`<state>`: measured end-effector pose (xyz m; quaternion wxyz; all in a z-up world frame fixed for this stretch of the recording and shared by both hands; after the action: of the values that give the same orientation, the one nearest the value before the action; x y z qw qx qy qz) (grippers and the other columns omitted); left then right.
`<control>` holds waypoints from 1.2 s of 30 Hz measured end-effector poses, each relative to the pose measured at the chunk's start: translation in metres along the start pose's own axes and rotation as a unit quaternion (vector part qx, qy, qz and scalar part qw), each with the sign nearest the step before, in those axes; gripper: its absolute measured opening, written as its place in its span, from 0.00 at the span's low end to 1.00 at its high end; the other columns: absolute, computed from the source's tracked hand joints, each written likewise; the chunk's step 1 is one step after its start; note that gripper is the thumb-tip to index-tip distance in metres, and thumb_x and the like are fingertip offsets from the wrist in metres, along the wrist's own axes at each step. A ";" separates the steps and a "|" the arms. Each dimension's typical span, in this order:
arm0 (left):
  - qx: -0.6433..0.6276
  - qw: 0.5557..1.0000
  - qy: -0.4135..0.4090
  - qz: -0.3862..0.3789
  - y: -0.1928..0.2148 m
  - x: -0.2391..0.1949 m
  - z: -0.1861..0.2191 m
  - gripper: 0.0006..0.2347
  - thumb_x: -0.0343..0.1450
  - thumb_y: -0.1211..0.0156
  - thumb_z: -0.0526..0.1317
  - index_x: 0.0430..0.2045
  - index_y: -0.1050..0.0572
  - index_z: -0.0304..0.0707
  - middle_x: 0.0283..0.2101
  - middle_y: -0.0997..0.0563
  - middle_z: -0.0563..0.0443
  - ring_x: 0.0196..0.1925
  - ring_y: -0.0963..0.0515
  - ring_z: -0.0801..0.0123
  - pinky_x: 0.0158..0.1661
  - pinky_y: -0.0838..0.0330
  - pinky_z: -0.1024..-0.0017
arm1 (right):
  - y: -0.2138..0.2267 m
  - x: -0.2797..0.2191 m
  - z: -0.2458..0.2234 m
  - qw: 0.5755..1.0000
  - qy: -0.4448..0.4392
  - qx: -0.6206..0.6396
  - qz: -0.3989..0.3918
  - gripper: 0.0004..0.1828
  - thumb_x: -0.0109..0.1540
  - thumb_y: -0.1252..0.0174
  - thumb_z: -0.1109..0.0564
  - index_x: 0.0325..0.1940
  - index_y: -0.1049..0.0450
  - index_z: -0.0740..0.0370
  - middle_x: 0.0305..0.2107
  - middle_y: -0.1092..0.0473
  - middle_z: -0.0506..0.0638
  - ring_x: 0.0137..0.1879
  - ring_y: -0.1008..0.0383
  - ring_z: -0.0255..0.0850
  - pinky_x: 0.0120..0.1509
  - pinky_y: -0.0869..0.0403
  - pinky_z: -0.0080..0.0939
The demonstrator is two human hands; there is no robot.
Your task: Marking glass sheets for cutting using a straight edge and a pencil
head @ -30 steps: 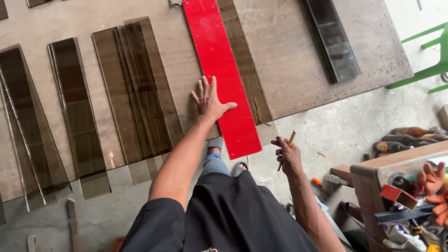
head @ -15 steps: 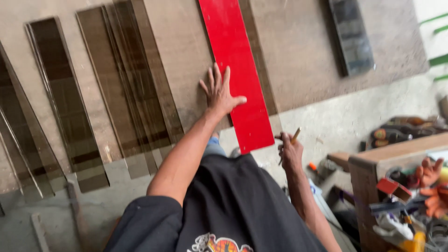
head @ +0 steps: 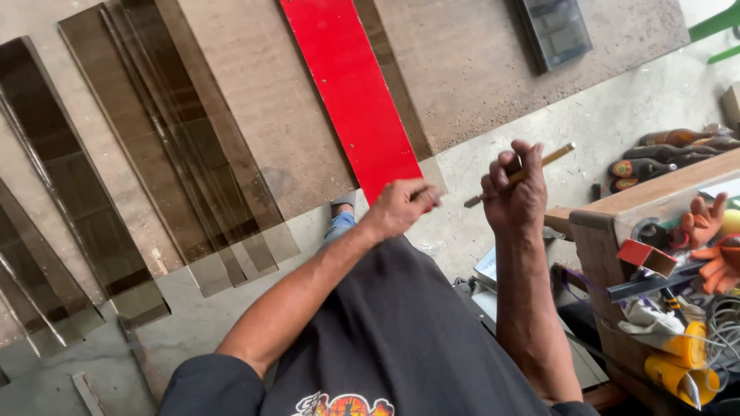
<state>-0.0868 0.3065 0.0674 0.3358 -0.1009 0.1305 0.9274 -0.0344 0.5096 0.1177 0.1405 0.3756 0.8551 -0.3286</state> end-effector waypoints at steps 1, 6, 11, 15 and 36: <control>-0.094 0.995 0.010 -0.040 -0.010 -0.009 0.020 0.12 0.77 0.43 0.53 0.34 0.17 0.52 0.32 0.14 0.54 0.34 0.15 0.71 0.37 0.24 0.73 | -0.007 -0.002 -0.005 0.999 0.003 0.023 -0.023 0.18 0.71 0.51 0.38 0.45 0.24 0.49 0.30 0.28 0.47 0.24 0.45 0.31 0.26 0.48 0.26; -0.270 0.960 0.047 -0.066 -0.025 -0.024 0.053 0.13 0.79 0.46 0.50 0.35 0.18 0.47 0.32 0.13 0.52 0.34 0.13 0.73 0.36 0.23 0.80 | -0.031 -0.019 -0.022 0.994 0.026 0.055 -0.094 0.20 0.70 0.53 0.37 0.47 0.25 0.51 0.29 0.31 0.47 0.26 0.43 0.31 0.26 0.45 0.26; -0.281 0.959 0.042 -0.006 -0.015 -0.028 0.062 0.09 0.73 0.33 0.47 0.35 0.18 0.42 0.31 0.13 0.50 0.32 0.14 0.74 0.35 0.24 0.82 | -0.029 -0.037 -0.022 0.986 0.090 -0.027 -0.139 0.22 0.72 0.55 0.40 0.48 0.24 0.59 0.37 0.28 0.59 0.39 0.29 0.42 0.46 0.26 0.38; -0.292 0.955 0.025 0.034 -0.005 -0.022 0.043 0.07 0.74 0.33 0.44 0.36 0.18 0.41 0.31 0.13 0.49 0.32 0.14 0.73 0.34 0.24 0.83 | -0.040 -0.072 -0.026 0.945 0.116 -0.262 -0.161 0.21 0.73 0.50 0.44 0.48 0.20 0.64 0.42 0.25 0.62 0.43 0.26 0.42 0.59 0.25 0.42; 0.351 0.911 0.136 0.166 0.167 0.125 -0.081 0.48 0.68 0.39 0.72 0.75 0.56 0.42 0.77 0.55 0.31 0.78 0.58 0.36 0.67 0.60 0.27 | -0.131 0.031 0.033 0.938 -0.004 -0.292 -0.189 0.24 0.71 0.56 0.54 0.59 0.29 0.79 0.41 0.24 0.71 0.46 0.18 0.53 0.53 0.17 0.45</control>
<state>-0.2814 0.2326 -0.0142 0.1695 -0.0784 0.5071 0.8414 -0.1514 0.4385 0.1378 0.1822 0.1481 0.9682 -0.0867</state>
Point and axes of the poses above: each hand's wrist, its own x-axis towards the middle knuckle, its own y-axis out of the back of the hand, z = x × y, the point moved 3 cm from there along x, towards the middle knuckle
